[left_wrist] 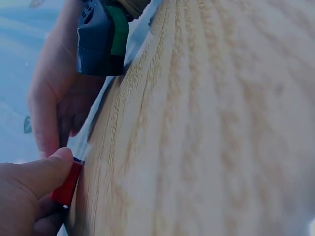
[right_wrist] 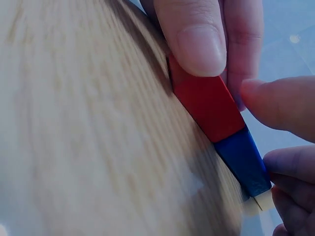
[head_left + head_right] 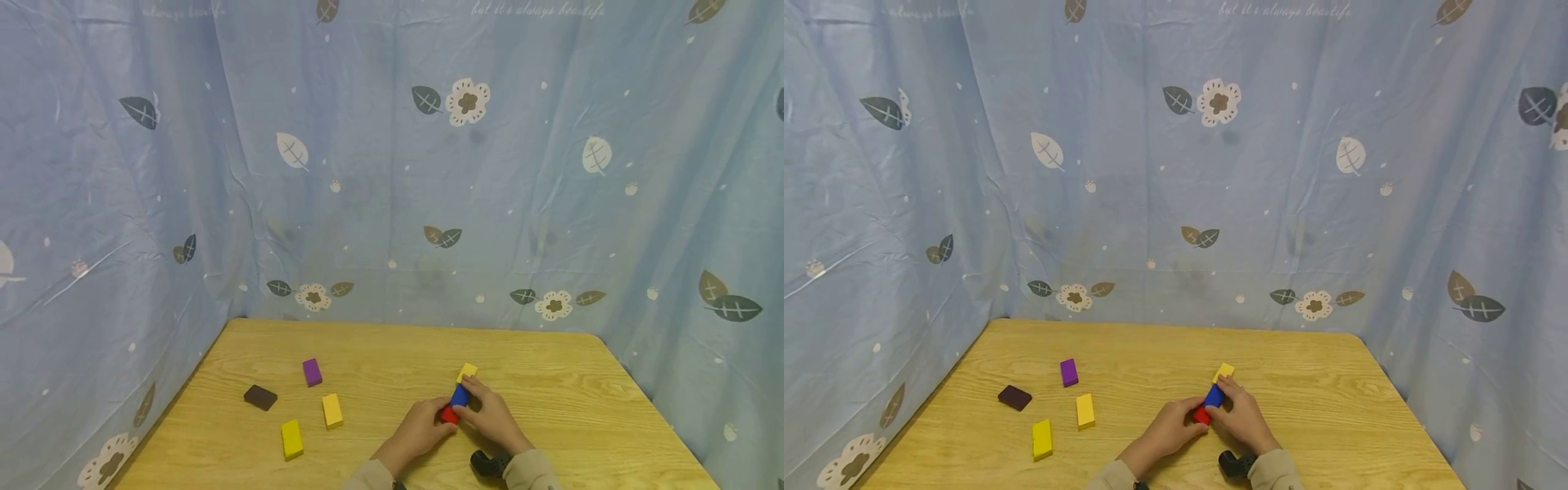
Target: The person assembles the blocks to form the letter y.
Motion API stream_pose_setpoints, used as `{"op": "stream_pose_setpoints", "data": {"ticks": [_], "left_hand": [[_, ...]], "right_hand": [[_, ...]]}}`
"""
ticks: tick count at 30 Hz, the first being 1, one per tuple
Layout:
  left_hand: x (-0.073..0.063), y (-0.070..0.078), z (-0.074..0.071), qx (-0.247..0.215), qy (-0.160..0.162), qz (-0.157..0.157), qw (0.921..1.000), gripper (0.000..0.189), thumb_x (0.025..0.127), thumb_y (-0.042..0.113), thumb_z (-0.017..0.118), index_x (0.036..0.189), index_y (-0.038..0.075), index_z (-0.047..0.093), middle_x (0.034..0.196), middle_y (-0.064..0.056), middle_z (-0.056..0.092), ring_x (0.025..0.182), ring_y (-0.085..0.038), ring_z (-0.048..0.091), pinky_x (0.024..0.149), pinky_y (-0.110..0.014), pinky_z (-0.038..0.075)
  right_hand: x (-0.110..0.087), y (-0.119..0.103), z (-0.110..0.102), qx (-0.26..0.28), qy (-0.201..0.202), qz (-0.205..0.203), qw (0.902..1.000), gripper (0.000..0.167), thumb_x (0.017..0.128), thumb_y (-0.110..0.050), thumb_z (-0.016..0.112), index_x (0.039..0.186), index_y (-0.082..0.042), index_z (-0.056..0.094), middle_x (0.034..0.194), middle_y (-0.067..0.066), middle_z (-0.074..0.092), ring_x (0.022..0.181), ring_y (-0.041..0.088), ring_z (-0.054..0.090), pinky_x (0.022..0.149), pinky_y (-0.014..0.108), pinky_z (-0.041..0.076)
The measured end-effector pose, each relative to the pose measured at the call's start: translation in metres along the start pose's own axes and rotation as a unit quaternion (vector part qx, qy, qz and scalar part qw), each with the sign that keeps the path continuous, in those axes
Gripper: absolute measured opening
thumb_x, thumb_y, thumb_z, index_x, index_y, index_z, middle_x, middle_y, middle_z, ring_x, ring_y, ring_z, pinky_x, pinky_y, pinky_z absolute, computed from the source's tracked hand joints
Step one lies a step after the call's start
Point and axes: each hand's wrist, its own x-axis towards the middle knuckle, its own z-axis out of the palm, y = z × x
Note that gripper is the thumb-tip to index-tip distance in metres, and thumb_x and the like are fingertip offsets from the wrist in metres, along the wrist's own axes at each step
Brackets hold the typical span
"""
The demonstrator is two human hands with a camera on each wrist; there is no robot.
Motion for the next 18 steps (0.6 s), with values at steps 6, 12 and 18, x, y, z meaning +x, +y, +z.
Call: {"op": "stream_pose_setpoints", "data": {"ticks": [6, 12, 18], "left_hand": [[-0.0011, -0.0003, 0.0000, -0.017, -0.003, -0.009, 0.9998, 0.051, 0.084, 0.027, 0.073, 0.129, 0.007, 0.059, 0.121, -0.007, 0.066, 0.111, -0.018, 0.061, 0.092, -0.029, 0.052], [-0.0007, 0.0004, -0.0013, -0.029, -0.005, -0.010, 0.9995, 0.051, 0.083, 0.026, 0.073, 0.129, 0.007, 0.059, 0.122, -0.007, 0.065, 0.113, -0.018, 0.060, 0.094, -0.030, 0.051], [-0.0010, -0.0009, -0.0007, -0.038, -0.011, -0.016, 0.9991, 0.054, 0.083, 0.026, 0.074, 0.130, 0.008, 0.058, 0.125, -0.006, 0.064, 0.116, -0.019, 0.059, 0.097, -0.033, 0.050]], "right_hand": [[-0.0014, 0.0020, 0.0006, -0.004, -0.007, -0.002, 1.0000, 0.065, 0.082, -0.032, 0.074, 0.130, 0.006, 0.053, 0.141, 0.019, 0.048, 0.135, 0.039, 0.037, 0.108, 0.055, 0.032], [-0.0013, 0.0035, 0.0003, -0.004, -0.009, -0.003, 0.9999, 0.068, 0.081, -0.035, 0.074, 0.132, 0.005, 0.052, 0.141, 0.019, 0.047, 0.135, 0.040, 0.036, 0.109, 0.055, 0.032], [-0.0010, 0.0045, 0.0016, 0.002, -0.011, 0.002, 0.9999, 0.069, 0.081, -0.036, 0.074, 0.133, 0.004, 0.052, 0.142, 0.018, 0.046, 0.136, 0.038, 0.034, 0.109, 0.054, 0.031]]}}
